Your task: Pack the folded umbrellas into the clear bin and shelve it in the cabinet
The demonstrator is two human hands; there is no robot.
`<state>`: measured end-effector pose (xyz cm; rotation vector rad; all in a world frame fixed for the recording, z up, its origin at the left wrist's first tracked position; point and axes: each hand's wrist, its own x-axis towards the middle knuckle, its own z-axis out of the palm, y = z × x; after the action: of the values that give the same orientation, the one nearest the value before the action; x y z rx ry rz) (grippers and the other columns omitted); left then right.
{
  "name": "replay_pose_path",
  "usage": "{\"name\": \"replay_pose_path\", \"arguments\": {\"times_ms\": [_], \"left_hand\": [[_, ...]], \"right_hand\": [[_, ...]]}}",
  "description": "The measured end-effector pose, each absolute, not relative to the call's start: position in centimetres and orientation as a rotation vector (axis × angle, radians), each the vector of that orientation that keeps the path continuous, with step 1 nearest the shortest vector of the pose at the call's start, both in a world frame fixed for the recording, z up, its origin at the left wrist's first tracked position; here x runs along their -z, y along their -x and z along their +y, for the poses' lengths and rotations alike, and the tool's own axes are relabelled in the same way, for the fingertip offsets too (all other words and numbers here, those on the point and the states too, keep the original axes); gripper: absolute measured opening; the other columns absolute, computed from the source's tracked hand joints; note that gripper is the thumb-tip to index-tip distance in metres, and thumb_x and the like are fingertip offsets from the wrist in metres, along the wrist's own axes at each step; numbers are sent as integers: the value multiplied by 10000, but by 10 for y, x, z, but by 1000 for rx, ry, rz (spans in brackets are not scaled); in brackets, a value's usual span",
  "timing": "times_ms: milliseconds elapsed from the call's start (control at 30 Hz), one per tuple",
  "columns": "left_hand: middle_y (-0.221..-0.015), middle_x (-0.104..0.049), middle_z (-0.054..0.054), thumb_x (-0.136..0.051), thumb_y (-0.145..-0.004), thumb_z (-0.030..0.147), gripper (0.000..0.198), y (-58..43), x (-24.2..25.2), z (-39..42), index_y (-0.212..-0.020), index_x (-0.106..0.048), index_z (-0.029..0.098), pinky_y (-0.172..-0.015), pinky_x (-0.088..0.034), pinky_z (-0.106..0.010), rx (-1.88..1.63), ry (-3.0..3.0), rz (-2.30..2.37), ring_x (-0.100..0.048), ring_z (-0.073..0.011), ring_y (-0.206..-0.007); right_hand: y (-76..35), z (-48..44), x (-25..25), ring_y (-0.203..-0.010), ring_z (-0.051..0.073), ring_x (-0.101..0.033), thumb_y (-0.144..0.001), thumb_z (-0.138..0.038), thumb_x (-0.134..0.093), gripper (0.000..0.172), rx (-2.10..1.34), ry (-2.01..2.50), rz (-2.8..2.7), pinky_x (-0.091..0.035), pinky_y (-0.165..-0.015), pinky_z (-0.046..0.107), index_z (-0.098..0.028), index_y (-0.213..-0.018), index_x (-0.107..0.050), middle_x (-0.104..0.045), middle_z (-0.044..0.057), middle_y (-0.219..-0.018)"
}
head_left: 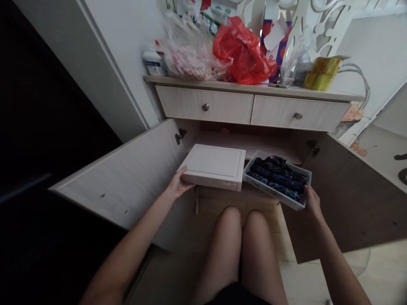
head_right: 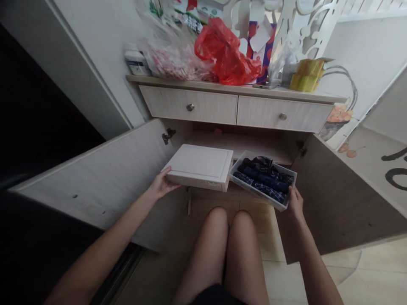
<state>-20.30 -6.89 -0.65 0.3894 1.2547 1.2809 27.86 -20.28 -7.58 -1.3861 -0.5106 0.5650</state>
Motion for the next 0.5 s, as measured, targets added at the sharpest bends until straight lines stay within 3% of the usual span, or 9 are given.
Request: {"name": "replay_pose_path", "arguments": {"times_ms": [200,500], "left_hand": [[-1051,-695,-85,-669,-897,262,266,191,16,-82,-1161,-679,234,-779,-626,-337,-1298,-413,1271,-678,-189,-843],[-1070,-688,-89,-653,-907,284,249,187,19,-83,-1151,-672,239,-802,-624,-361,-1291,-383,1279,-675,-205,-899]], "right_hand": [[-268,-193,73,-930,258,-706,-587,-597,-764,686,-613,1351,-447,-584,-749,333,-154,-1110,-760,-774,66,-980],[-285,-184,75,-823,281,-725,-635,-537,-770,410,-810,1396,-558,-600,-695,367,-196,-863,-766,-771,45,-810]]}}
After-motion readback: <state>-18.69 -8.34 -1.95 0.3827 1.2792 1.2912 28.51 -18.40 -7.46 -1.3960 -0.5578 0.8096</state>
